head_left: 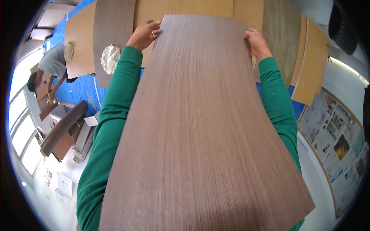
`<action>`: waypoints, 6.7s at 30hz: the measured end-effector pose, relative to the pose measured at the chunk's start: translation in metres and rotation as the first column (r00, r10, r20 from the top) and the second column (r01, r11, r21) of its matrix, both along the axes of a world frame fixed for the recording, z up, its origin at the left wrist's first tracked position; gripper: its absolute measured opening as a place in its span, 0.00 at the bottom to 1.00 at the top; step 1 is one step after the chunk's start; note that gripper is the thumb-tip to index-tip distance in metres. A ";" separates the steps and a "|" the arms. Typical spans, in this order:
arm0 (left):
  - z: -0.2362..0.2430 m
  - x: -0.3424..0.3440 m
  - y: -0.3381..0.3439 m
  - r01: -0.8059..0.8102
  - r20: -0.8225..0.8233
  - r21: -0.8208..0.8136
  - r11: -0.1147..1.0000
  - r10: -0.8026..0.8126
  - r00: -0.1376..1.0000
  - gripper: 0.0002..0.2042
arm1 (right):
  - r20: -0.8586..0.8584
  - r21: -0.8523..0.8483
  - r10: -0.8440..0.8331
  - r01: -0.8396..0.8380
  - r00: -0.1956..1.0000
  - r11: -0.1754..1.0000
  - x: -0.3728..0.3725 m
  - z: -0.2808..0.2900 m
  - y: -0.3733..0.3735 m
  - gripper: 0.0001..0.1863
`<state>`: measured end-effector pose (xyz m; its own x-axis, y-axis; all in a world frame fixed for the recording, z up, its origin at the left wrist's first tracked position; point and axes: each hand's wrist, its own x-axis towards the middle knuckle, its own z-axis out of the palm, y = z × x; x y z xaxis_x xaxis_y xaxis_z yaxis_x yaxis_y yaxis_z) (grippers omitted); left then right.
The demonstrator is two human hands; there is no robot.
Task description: The person aligns a wooden veneer sheet onto a base board, presses it down by hand, and then wipes the entire surface with a white cloth.
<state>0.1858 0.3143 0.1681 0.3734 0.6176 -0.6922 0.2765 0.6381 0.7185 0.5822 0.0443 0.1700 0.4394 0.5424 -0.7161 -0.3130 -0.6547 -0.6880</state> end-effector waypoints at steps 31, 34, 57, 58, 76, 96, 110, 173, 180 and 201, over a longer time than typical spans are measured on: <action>-0.145 0.177 0.215 0.062 -0.141 0.228 0.972 -0.030 0.990 0.31 | 0.365 0.068 -0.061 0.038 0.929 0.997 0.110 -0.131 0.209 0.42; -0.139 0.188 0.219 0.019 -0.095 0.163 0.986 -0.003 0.995 0.30 | 0.285 0.083 -0.094 0.073 0.954 0.994 0.116 -0.124 0.218 0.42; -0.153 0.191 0.247 -0.094 -0.065 0.160 0.983 0.106 0.992 0.27 | 0.262 0.078 -0.063 0.044 0.963 0.996 0.133 -0.118 0.263 0.41; -0.155 0.190 0.250 -0.096 -0.059 0.166 0.982 0.107 0.993 0.27 | 0.283 0.077 -0.049 0.029 0.958 0.997 0.134 -0.121 0.265 0.41; -0.141 0.199 0.240 -0.145 -0.051 0.134 0.980 0.153 0.987 0.28 | 0.267 0.056 -0.013 -0.002 0.963 0.998 0.144 -0.131 0.267 0.41; -0.141 0.200 0.243 -0.125 -0.113 0.121 0.985 0.139 0.984 0.29 | 0.262 0.048 0.021 -0.034 0.965 0.998 0.150 -0.140 0.268 0.42; -0.140 0.211 0.250 0.158 -0.274 0.430 0.889 -0.038 0.961 0.28 | 0.341 0.062 0.009 -0.032 0.940 0.998 0.150 -0.142 0.267 0.41; -0.155 0.222 0.260 0.597 -0.671 0.629 0.499 -0.040 0.740 0.16 | 0.511 -0.087 0.077 -0.038 0.856 0.996 0.170 -0.184 0.279 0.32; -0.111 0.249 0.241 0.778 -0.868 0.439 0.449 -0.014 0.497 0.22 | 0.501 -0.074 0.060 -0.027 0.863 0.997 0.172 -0.185 0.275 0.32; -0.159 0.274 0.146 0.722 -0.735 0.678 -0.141 -0.161 0.659 0.30 | 0.355 -0.099 0.055 -0.020 0.933 0.995 0.171 -0.163 0.277 0.35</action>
<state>0.4600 0.4602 0.0096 0.8390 0.5288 0.1282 0.4898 -0.8366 0.2454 0.7535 0.3211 0.0067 0.6558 0.5026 -0.5633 -0.0319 -0.7271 -0.6858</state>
